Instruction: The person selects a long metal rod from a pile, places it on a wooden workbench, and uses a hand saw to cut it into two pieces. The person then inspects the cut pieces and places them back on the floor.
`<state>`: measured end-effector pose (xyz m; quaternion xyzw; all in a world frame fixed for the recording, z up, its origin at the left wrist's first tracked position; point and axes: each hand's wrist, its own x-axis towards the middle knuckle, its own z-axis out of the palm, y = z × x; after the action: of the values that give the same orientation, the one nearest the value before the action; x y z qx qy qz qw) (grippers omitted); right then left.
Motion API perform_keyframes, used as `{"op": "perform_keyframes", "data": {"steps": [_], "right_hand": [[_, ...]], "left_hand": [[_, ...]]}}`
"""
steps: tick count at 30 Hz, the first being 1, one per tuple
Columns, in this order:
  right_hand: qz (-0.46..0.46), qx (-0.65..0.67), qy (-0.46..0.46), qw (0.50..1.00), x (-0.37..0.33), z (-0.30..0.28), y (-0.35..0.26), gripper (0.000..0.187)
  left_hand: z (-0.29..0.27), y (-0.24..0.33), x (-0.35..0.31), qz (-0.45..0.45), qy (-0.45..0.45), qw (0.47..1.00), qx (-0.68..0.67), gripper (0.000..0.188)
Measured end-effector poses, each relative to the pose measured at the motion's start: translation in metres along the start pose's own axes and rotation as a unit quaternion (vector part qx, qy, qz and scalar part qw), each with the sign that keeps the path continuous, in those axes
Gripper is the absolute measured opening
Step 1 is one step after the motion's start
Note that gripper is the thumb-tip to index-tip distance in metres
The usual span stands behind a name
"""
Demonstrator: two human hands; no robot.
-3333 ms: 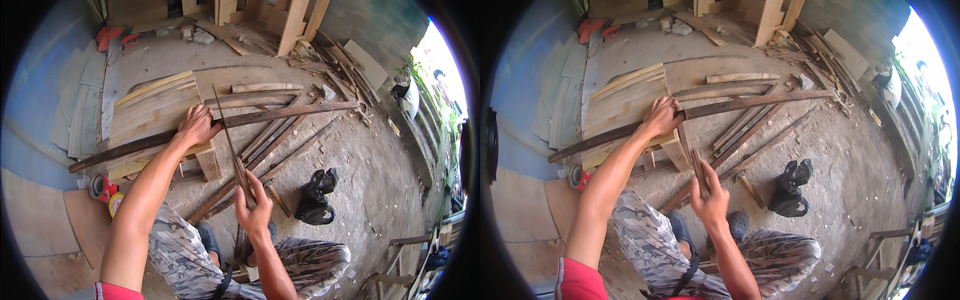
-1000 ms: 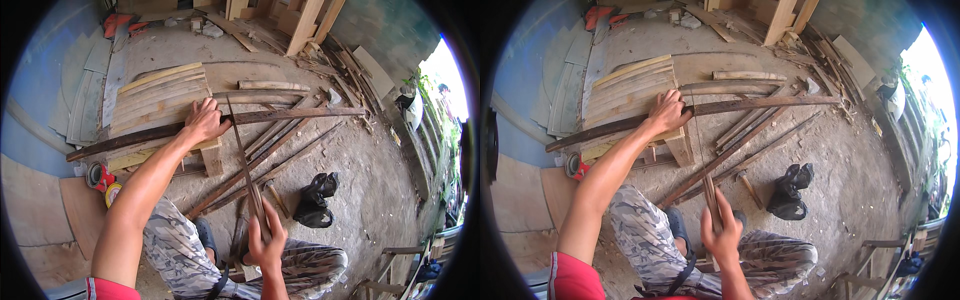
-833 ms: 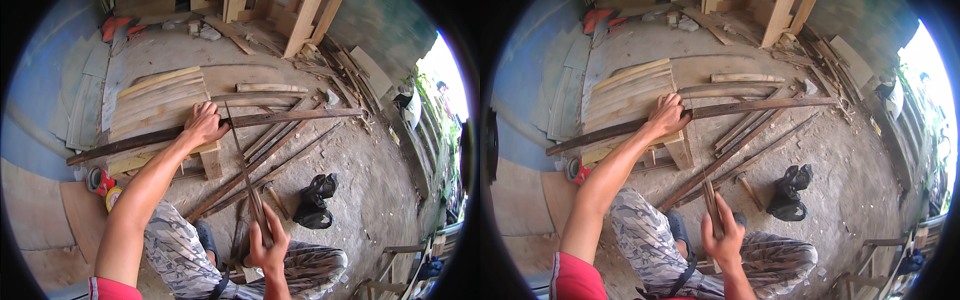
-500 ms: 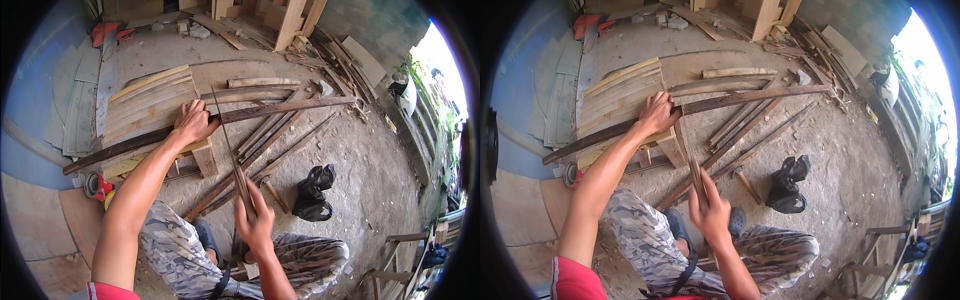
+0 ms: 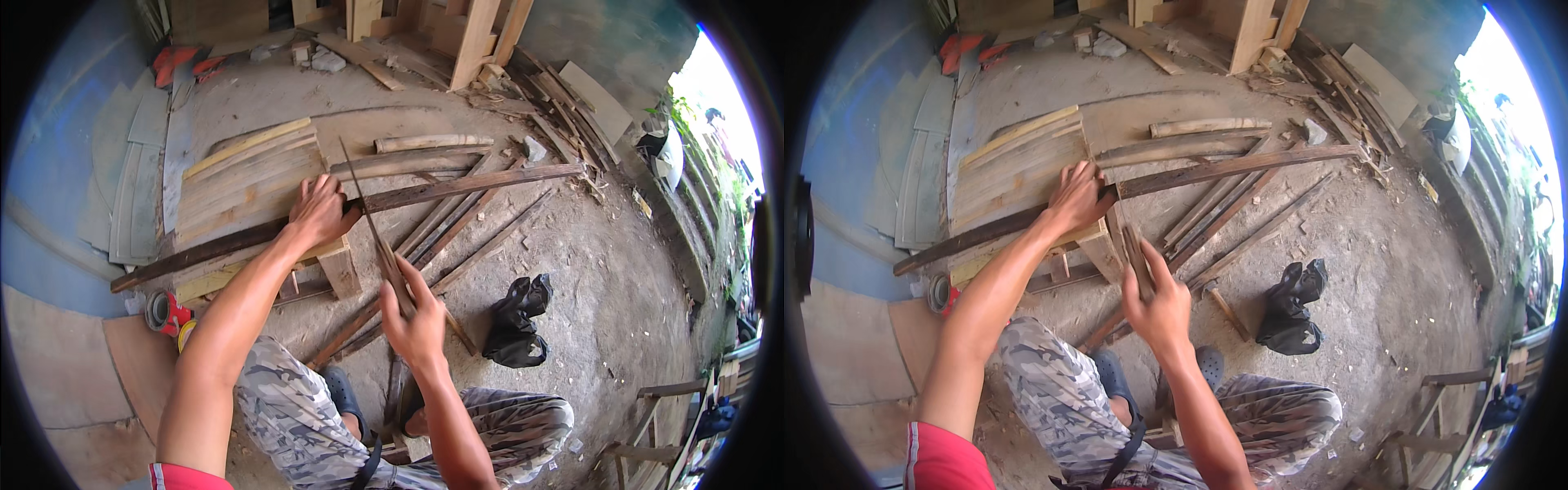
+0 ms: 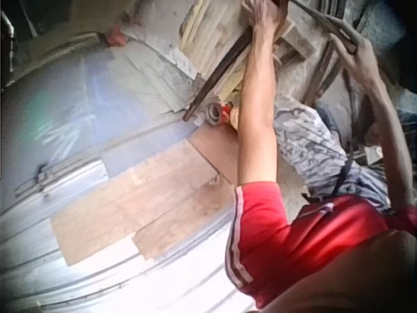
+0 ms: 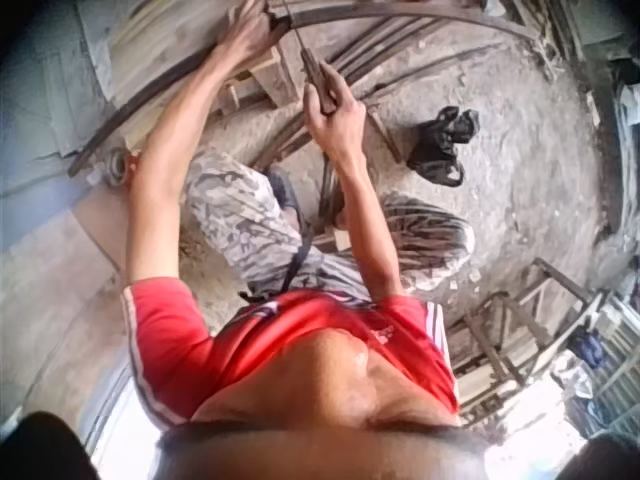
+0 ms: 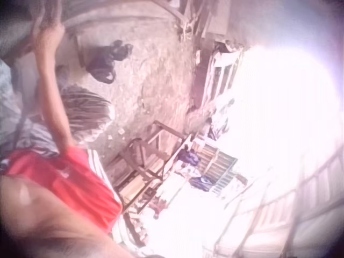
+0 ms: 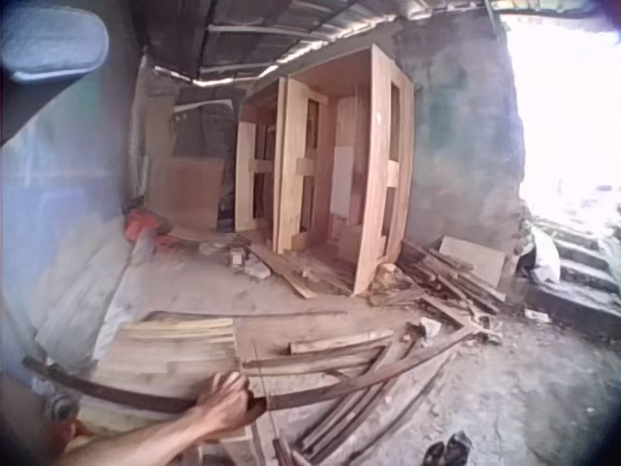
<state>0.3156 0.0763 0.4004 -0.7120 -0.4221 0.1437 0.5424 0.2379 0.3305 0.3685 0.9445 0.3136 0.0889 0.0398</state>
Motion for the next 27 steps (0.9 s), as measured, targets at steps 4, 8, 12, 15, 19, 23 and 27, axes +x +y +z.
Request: {"op": "perform_keyframes", "data": {"steps": [4, 8, 12, 15, 19, 23, 27], "right_hand": [[0.049, -0.003, -0.029, 0.998, -0.106, -0.068, -0.019, 0.049], [0.036, -0.009, -0.027, 0.999, -0.073, -0.066, -0.038, 0.048], [-0.009, -0.021, -0.003, 1.0, 0.025, -0.009, -0.015, 0.042], [-0.01, -0.039, 0.002, 0.999, 0.027, -0.001, -0.011, 0.043], [-0.018, -0.007, -0.005, 1.0, -0.062, -0.046, -0.015, 0.047], [0.023, -0.019, -0.022, 0.999, -0.1, -0.077, -0.028, 0.048], [-0.004, -0.023, -0.016, 1.0, -0.009, -0.028, -0.029, 0.044]], "left_hand": [[-0.003, 0.009, 0.009, -0.013, -0.072, 0.997, 0.003, 0.054], [0.002, 0.003, 0.007, 0.013, -0.029, 0.999, 0.019, 0.053], [-0.005, 0.008, 0.005, 0.023, -0.016, 1.0, 0.008, 0.044], [-0.007, 0.008, 0.003, 0.001, -0.015, 1.0, 0.006, 0.05], [0.01, 0.005, 0.003, -0.009, -0.033, 0.999, -0.008, 0.053], [0.006, 0.005, 0.009, 0.013, -0.034, 0.999, -0.001, 0.052], [0.023, -0.022, 0.009, 0.035, 0.0, 0.999, 0.025, 0.054]]}}
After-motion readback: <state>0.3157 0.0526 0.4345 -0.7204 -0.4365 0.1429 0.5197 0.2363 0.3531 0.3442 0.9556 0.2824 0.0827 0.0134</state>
